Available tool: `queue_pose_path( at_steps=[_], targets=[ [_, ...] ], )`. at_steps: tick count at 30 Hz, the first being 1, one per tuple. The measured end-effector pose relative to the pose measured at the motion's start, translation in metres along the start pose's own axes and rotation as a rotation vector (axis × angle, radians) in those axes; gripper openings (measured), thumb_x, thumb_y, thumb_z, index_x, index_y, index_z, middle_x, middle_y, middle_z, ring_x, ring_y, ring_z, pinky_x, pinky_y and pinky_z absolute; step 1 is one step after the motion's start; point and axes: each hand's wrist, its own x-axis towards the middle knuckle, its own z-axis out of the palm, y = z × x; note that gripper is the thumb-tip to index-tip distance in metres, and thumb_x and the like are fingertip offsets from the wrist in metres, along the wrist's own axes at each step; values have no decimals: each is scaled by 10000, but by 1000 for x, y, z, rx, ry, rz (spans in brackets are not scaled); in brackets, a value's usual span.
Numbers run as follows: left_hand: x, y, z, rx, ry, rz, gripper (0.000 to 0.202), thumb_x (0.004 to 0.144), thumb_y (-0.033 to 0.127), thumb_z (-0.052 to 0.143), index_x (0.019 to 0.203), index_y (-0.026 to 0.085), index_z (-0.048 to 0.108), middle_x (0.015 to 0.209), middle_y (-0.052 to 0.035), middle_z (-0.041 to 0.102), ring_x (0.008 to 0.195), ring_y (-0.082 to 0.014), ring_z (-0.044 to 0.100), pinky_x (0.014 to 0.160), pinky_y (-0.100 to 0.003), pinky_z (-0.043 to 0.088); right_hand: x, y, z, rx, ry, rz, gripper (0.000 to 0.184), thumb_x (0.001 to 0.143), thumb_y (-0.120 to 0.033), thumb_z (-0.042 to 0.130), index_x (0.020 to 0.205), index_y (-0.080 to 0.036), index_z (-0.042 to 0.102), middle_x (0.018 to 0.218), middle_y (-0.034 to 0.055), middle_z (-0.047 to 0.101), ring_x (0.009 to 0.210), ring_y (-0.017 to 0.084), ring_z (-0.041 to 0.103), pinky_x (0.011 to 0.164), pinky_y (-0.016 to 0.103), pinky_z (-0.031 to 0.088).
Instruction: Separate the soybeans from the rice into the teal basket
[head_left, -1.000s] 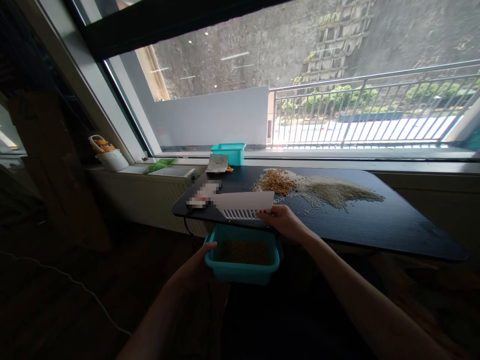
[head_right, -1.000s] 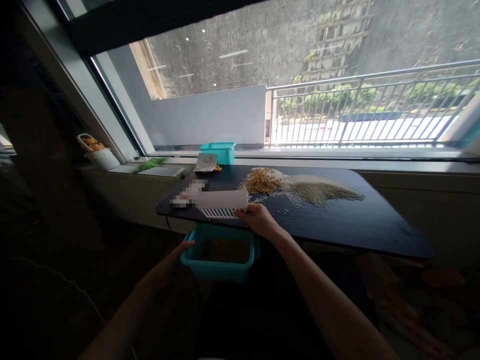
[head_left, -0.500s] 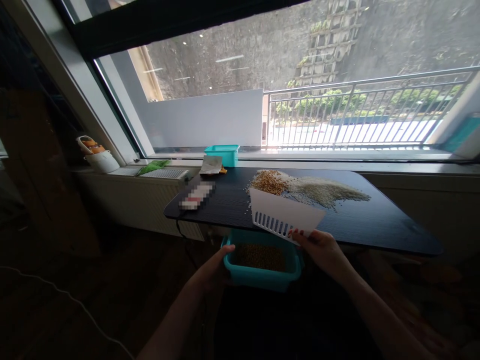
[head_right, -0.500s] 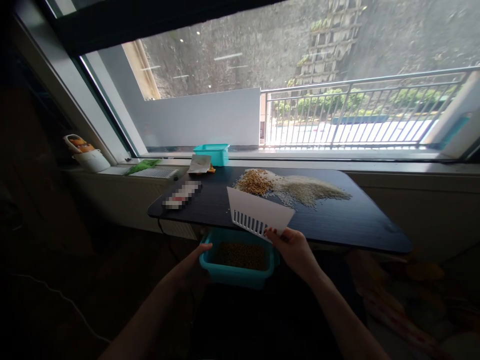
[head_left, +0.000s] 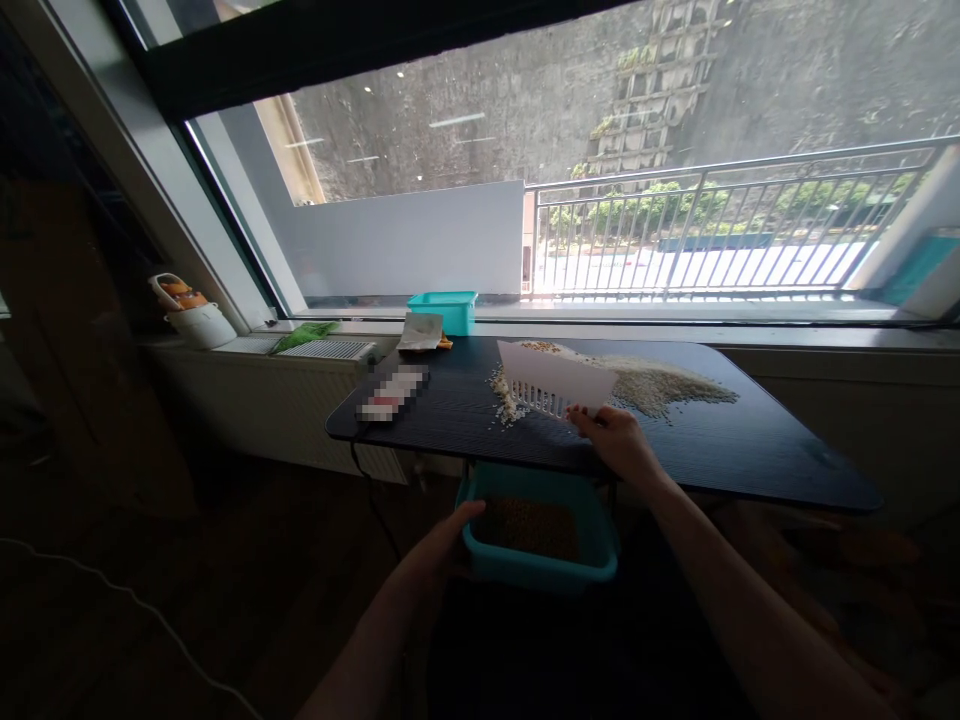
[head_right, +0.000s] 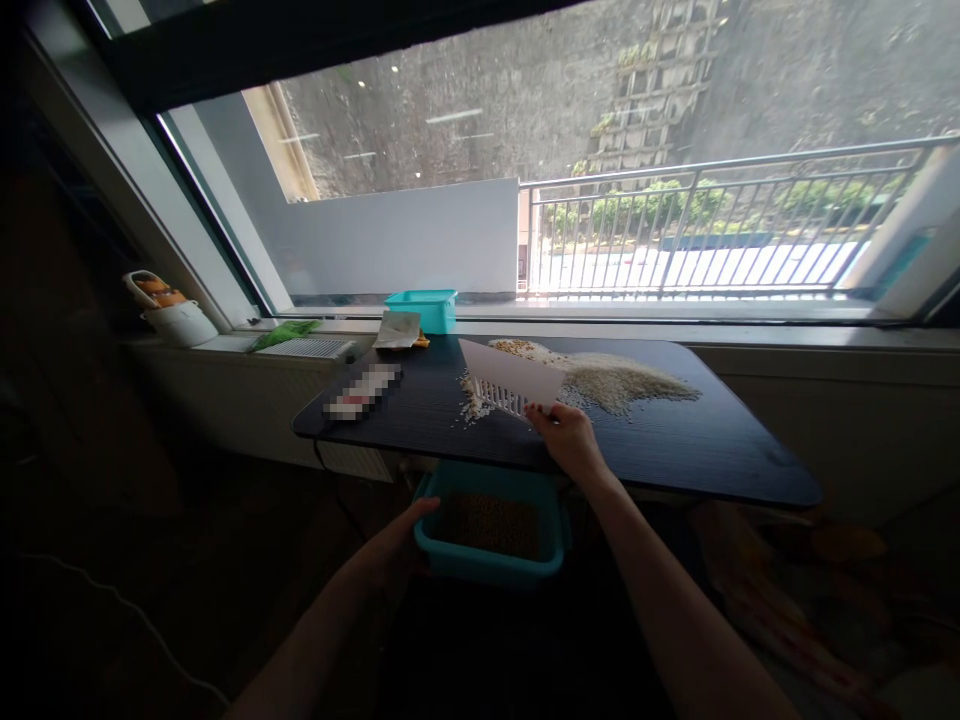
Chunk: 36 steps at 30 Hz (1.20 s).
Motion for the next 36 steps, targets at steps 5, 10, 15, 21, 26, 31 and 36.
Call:
queue_pose_path(
  at_steps=[5,10,15,21,26,31,36],
  targets=[
    [-1,2,1,-45,20,-28,706,717,617,564,1271,184,501,1140,-138,625,1026,-316,594,766,-417,513,15,7,5,-29,-59,-58,390,700,-514,586,711,-147,719,545,7,604,552,155,546,509,243,389],
    [-3,5,1,-65,-7,-33,682,725,597,567,1266,187,509,1194,-138,607,1080,-323,571,795,-428,508,14,6,1,-40,-124,-90,397,702,-529,585,686,-151,704,571,-3,601,573,145,533,521,232,373],
    [-6,8,-3,-94,-36,-37,677,739,579,562,1287,190,486,1234,-126,584,1073,-315,571,783,-422,509,4,2,-14,-18,-183,-79,380,686,-526,616,627,-155,676,559,0,589,546,133,509,483,226,351],
    [-12,13,-9,-96,3,-64,765,702,622,575,1300,156,477,1034,-117,654,891,-268,622,726,-368,501,0,-8,-20,24,-166,-58,362,689,-499,614,643,-148,690,562,16,609,549,143,533,501,238,385],
    [-25,23,-18,-129,48,-62,724,728,612,563,1275,142,497,1001,-122,658,913,-264,625,795,-377,483,11,-9,-4,14,-149,-62,334,683,-468,614,664,-146,702,555,20,614,559,157,556,512,246,405],
    [-31,27,-22,-132,70,-50,663,756,583,548,1250,143,517,983,-136,660,889,-265,632,798,-387,485,12,-9,1,1,-190,-54,338,682,-477,606,637,-152,686,520,12,589,513,142,526,490,245,384],
    [-29,28,-20,-107,103,-42,673,746,580,561,1239,124,516,1007,-151,647,865,-269,631,787,-406,493,5,-13,-9,84,-215,-22,326,669,-487,629,665,-168,695,573,28,632,557,153,564,531,250,429]
  ],
)
